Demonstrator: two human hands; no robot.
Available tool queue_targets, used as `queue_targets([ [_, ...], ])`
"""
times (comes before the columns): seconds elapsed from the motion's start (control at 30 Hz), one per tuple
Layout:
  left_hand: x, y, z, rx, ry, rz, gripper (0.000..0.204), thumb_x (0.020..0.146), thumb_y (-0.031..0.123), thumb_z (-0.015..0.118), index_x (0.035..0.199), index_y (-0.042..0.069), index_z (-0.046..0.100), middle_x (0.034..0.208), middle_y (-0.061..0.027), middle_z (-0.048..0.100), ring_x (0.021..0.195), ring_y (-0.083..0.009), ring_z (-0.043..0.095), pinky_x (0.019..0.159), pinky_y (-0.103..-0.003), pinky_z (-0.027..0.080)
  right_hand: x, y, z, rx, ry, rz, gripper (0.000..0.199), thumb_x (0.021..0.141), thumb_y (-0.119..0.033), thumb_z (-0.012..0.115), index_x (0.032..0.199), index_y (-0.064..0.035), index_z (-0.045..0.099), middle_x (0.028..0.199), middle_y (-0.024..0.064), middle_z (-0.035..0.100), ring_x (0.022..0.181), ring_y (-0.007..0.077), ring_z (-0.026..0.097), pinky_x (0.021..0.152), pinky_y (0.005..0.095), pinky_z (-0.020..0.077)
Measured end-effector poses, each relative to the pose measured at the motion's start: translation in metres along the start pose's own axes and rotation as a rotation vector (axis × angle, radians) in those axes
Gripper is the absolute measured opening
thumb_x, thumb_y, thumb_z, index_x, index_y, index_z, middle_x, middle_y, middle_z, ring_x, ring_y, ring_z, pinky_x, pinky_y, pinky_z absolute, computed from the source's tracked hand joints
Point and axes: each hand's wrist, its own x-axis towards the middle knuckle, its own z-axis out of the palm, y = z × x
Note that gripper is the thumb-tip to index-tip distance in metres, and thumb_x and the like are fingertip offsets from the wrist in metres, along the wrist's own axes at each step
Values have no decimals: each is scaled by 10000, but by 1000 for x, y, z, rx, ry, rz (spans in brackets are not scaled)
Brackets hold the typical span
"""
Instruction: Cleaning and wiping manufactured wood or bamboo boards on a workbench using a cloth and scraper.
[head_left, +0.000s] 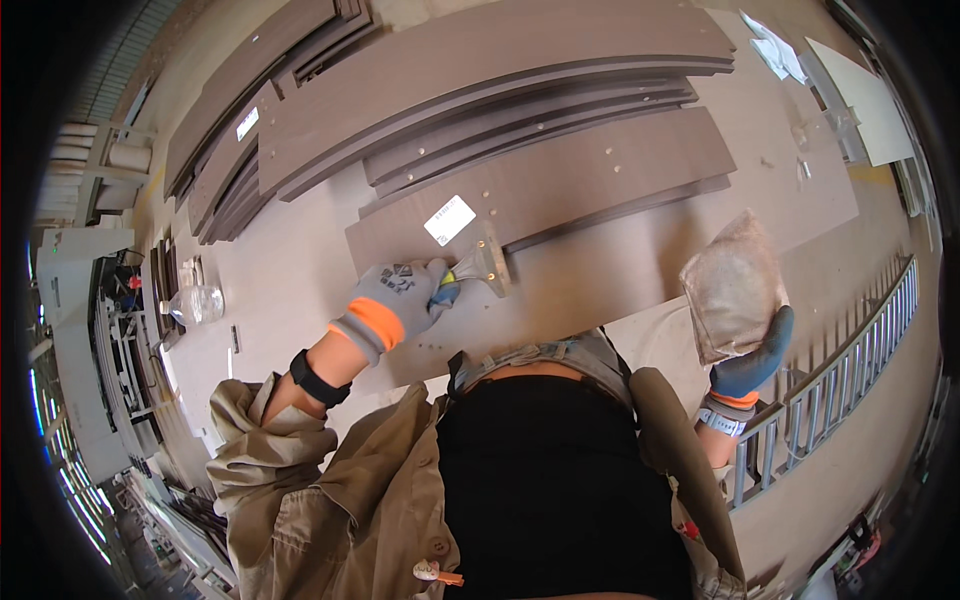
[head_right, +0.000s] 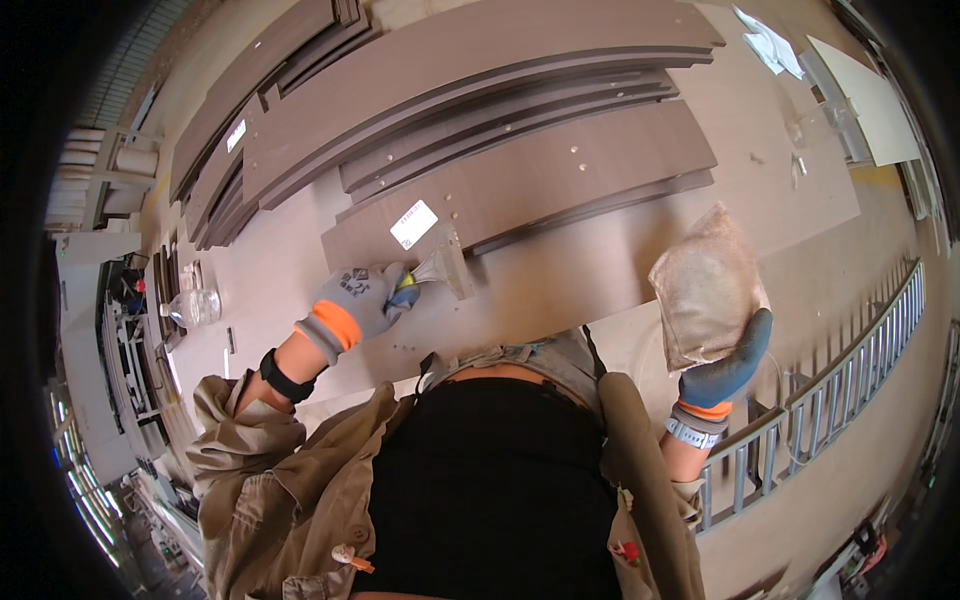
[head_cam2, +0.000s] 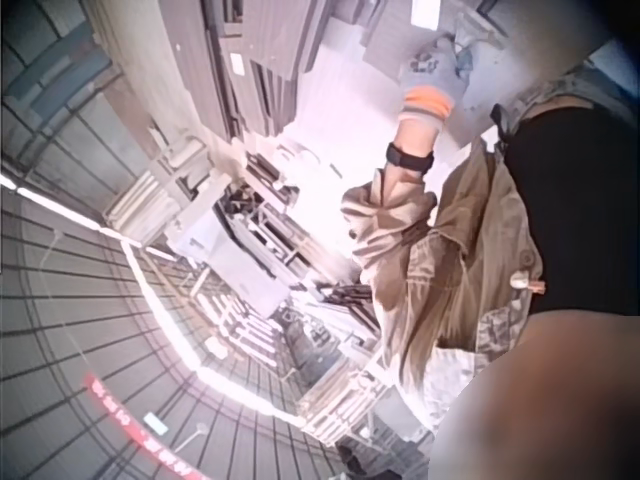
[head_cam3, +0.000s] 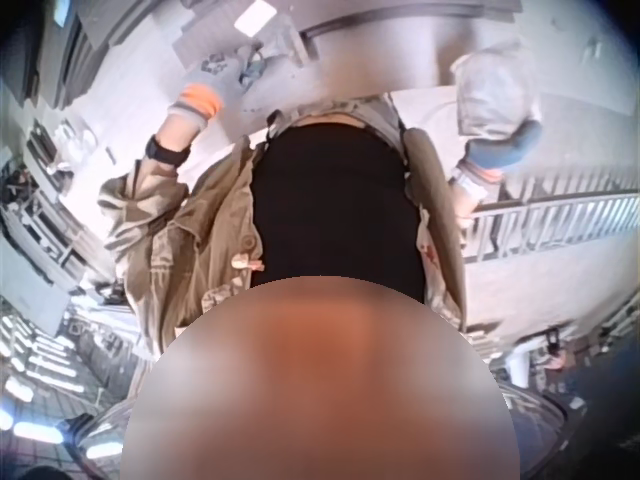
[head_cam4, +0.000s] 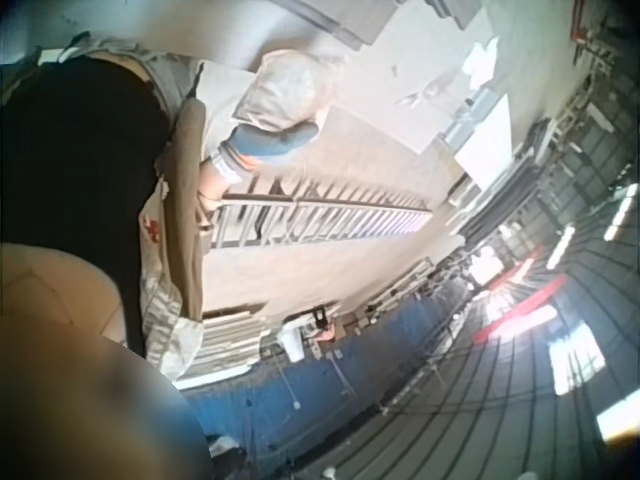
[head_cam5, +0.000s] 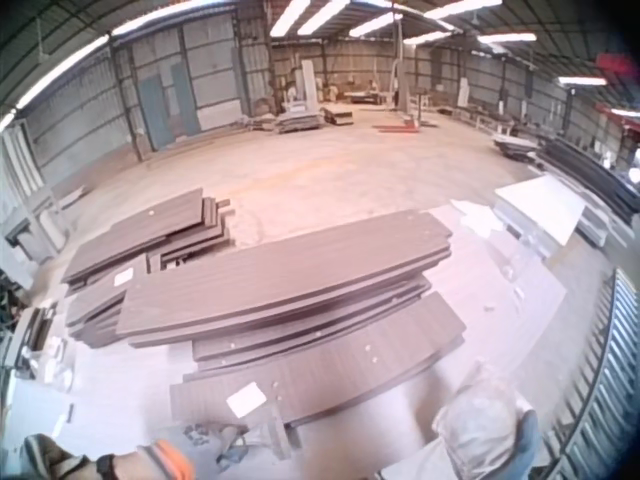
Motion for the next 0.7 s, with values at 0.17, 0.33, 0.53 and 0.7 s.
queue_targets([
  [0.17, 31, 28, -22, -15, -28, 29, 362, 848, 352, 490, 1087, 81, 500, 820, -160, 638, 761, -345, 627, 653, -438, 482, 4, 8, -11, 99, -78, -53, 401, 959, -174, 445, 1309, 15, 392, 1307, 176, 459, 1142, 270, 504, 972, 409, 430],
  [0.33, 60, 44, -24, -41, 73, 98, 346, 886, 361, 445, 1059, 71, 520, 842, -174, 638, 791, -338, 623, 674, -431, 482, 4, 14, -19, 172, 6, -12, 431, 932, -142, 498, 1309, 33, 382, 1293, 186, 470, 1148, 276, 500, 968, 400, 423],
  [0.53, 105, 78, -48, -34, -19, 88, 317, 891, 352, 435, 1004, 77, 544, 844, -170, 641, 801, -348, 617, 685, -435, 474, 6, 9, -29, 281, 5, 34, 410, 957, -219, 453, 1284, 28, 426, 1270, 173, 494, 1145, 254, 503, 987, 381, 402],
  [0.7, 146, 104, -66, -19, -55, 123, 316, 892, 340, 430, 986, 67, 559, 904, -168, 641, 849, -353, 615, 731, -443, 473, 13, 13, -35, 309, 111, 111, 442, 988, -322, 352, 1275, 0, 451, 1269, 146, 502, 1145, 221, 507, 980, 376, 416],
])
